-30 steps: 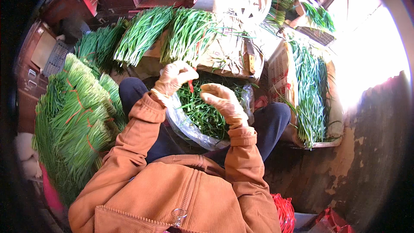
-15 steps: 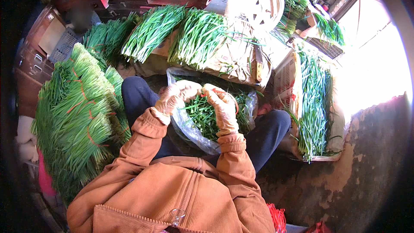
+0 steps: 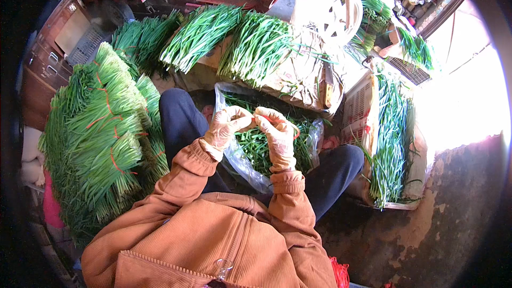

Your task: The person gathers green onions from a plastic bag, aligns them into bundles, and ties them with red rubber bands. The person places the finished bundles on a nearby table and continues the process with additional onions.

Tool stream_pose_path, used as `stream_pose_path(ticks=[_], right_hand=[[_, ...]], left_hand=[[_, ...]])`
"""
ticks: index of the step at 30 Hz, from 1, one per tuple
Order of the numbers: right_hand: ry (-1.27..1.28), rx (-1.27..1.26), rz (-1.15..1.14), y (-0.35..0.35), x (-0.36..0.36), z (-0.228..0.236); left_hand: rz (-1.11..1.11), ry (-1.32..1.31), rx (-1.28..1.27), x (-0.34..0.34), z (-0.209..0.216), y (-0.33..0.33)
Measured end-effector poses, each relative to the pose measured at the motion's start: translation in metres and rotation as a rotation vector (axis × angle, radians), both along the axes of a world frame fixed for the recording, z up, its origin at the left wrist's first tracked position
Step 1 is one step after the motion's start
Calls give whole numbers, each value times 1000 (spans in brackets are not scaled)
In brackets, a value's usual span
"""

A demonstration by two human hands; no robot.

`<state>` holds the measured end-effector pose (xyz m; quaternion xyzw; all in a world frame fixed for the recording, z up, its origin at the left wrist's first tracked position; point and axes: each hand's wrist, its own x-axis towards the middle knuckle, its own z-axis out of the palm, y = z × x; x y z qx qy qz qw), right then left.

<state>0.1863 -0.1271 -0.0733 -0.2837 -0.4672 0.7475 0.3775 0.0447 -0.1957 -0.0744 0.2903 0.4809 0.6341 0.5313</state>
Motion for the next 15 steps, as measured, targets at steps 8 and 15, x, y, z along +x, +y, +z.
stream_pose_path(ticks=[8, 15], right_hand=[[3, 51, 5, -14, -6, 7], [83, 27, -41, -12, -4, 11]], left_hand=[[236, 142, 186, 1, -6, 1], [202, 97, 211, 9, 11, -3]])
